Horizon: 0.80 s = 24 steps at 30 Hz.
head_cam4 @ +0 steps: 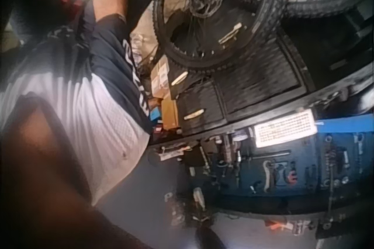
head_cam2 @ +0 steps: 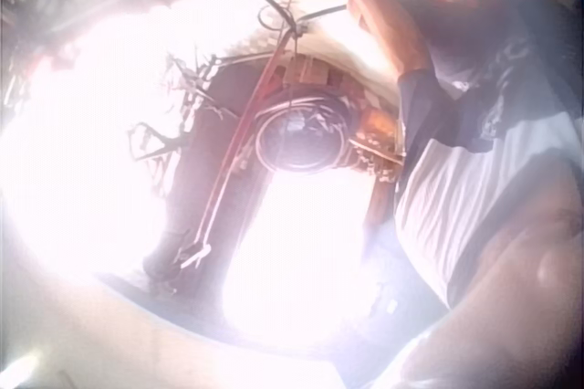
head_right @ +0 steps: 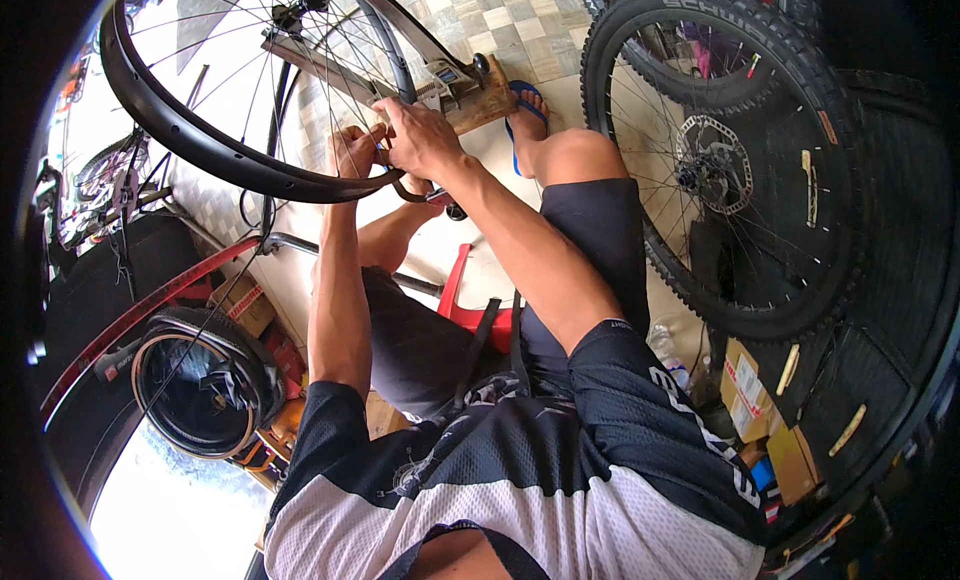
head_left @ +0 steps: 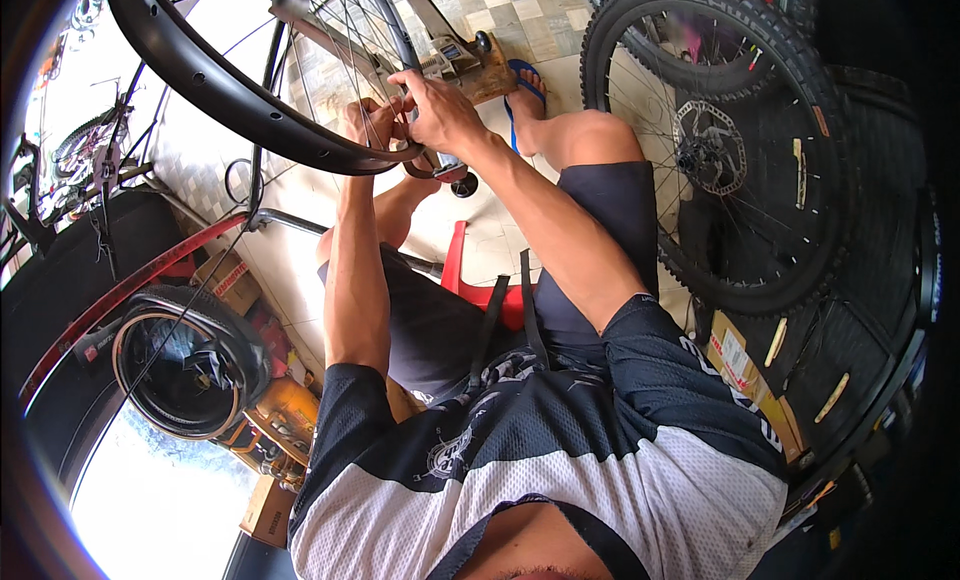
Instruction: The person adjusts the spokes of a bicycle wheel mounted on a truing stand, using a spoke wrench to tighten or loosen individual spokes while rotating the wheel to check alignment.
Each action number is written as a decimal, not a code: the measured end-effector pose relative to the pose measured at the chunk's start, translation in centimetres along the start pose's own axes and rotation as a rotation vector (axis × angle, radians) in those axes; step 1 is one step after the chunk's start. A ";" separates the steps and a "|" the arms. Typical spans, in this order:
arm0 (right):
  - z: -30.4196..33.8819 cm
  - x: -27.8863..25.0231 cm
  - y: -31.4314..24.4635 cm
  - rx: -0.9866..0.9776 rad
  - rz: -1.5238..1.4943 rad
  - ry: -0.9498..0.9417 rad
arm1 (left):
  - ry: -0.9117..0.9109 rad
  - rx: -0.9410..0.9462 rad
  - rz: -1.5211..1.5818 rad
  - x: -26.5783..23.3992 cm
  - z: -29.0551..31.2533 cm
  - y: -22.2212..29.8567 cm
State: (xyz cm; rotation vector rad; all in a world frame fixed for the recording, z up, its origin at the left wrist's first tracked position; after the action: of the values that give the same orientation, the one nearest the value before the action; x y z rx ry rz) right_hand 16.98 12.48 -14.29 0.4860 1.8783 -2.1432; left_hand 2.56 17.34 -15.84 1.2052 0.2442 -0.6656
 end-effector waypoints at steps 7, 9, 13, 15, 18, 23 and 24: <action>-0.4 1.2 1.6 0.098 -0.215 -0.167 | 0.094 0.079 0.135 -1.1 -0.7 -2.1; -0.5 1.8 2.3 0.150 -0.337 -0.227 | 0.143 -0.036 0.375 -1.9 0.0 -3.4; -0.5 3.3 3.4 0.232 -0.528 -0.306 | 0.171 -0.069 0.565 -2.0 0.1 -3.8; -0.6 3.8 3.7 0.237 -0.547 -0.323 | 0.063 0.011 0.537 -0.9 -0.2 -3.3; -0.8 4.3 4.5 0.286 -0.532 -0.305 | -0.116 0.060 0.569 0.7 -0.6 -3.0; -1.1 3.3 4.1 0.225 -0.626 -0.219 | -0.208 0.011 0.676 2.1 -1.3 -3.8; -1.1 2.9 3.9 0.233 -0.697 -0.174 | -0.200 -0.020 0.640 2.0 -1.4 -4.2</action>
State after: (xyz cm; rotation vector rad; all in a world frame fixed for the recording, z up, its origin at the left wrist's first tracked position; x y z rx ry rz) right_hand 16.03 13.14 -19.14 -0.3780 1.8839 -2.7303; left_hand 1.91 17.11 -20.65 1.1045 -0.2966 -0.2168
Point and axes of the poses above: each hand's wrist, its own z-axis away from the middle knuckle, its own x-axis out of the palm, y = z × x, the point moved 7 cm from there along -z, towards the middle knuckle, and after that the axes turned 6 degrees about x, right-handed, at the moved point
